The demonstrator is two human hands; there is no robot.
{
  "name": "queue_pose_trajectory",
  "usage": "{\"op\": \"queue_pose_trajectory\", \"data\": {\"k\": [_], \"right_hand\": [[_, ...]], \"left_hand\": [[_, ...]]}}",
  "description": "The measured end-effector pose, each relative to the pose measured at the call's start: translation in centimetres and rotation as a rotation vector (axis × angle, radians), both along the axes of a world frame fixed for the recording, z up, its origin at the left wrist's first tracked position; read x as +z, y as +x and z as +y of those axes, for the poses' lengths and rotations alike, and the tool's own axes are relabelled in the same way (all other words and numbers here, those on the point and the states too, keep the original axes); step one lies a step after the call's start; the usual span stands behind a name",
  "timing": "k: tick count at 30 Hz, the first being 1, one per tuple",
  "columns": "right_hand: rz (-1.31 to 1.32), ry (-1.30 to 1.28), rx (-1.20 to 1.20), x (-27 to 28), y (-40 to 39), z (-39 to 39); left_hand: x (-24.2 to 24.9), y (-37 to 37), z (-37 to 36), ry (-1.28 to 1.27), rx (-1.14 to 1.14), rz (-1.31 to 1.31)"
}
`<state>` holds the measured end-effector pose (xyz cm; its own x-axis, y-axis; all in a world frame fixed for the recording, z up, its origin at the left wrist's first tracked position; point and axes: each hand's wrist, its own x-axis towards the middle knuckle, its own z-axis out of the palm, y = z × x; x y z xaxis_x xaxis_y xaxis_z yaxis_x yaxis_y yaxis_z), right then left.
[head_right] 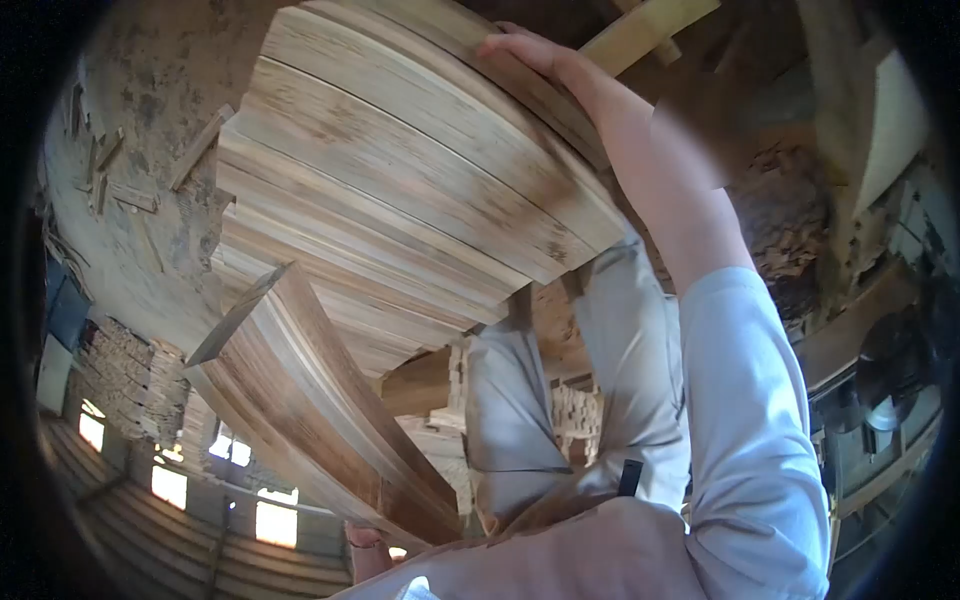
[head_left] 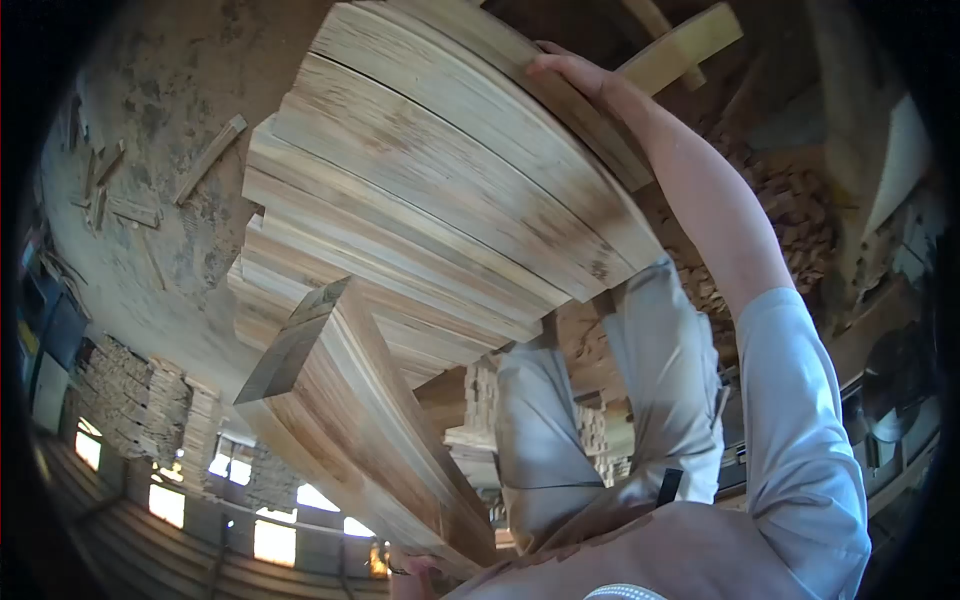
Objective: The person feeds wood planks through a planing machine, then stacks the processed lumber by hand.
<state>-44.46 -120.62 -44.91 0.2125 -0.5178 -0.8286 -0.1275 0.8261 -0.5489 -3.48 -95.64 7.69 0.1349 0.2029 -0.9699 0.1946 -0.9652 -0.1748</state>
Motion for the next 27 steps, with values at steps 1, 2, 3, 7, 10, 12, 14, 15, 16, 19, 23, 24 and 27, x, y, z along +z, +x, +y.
{"op": "queue_pose_trajectory", "data": {"k": [1, 2, 3, 7, 10, 12, 14, 15, 16, 19, 23, 24, 27], "right_hand": [[-0.049, 0.019, -0.003, 0.0, 1.0, 0.2], [-0.121, 0.058, 0.036, 0.1, 0.8, 0.1], [-0.121, 0.065, 0.026, 0.2, 1.1, 0.4], [0.268, 0.016, 0.11, 3.9, 1.8, -0.3], [0.441, -0.417, -0.17, 12.9, 2.9, 0.1], [0.256, -0.424, -0.255, 21.0, 3.5, 1.9], [-0.144, -0.113, -0.347, 27.7, 3.5, 3.9], [-0.339, 0.098, -0.344, 29.9, 3.2, 5.0], [-0.207, 0.024, -0.326, 31.0, 3.3, 5.9], [-0.145, 0.092, -0.499, 31.9, 1.5, 3.6], [-0.451, 0.286, -0.46, 24.7, -2.7, 1.7], [-0.473, 0.28, -0.437, 23.4, -2.8, 0.8], [-0.434, 0.194, -0.405, 19.9, -2.0, -1.4]], "left_hand": [[-0.2, 0.2, -0.7, 0.02, -0.014, -0.009], [-0.5, 0.1, -1.3, 0.031, -0.025, -0.01], [-1.0, 0.0, -2.1, 0.03, -0.033, 0.005], [-3.5, -1.0, -4.0, -0.036, -0.061, 0.106], [-7.2, -4.1, -5.8, -0.144, -0.064, 0.206], [-10.4, -7.8, -7.3, -0.233, -0.049, 0.283], [-14.4, -12.9, -9.3, -0.358, -0.027, 0.365], [-16.4, -15.8, -10.7, -0.432, -0.012, 0.399], [-18.3, -18.9, -12.2, -0.518, 0.003, 0.435], [-21.7, -26.9, -16.1, -0.8, -0.012, 0.454], [-26.0, -31.2, -18.5, -1.315, -0.415, 0.168], [-26.5, -31.4, -19.3, -1.414, -0.576, 0.055], [-27.3, -30.2, -20.9, -1.407, -1.098, -0.34]]}}
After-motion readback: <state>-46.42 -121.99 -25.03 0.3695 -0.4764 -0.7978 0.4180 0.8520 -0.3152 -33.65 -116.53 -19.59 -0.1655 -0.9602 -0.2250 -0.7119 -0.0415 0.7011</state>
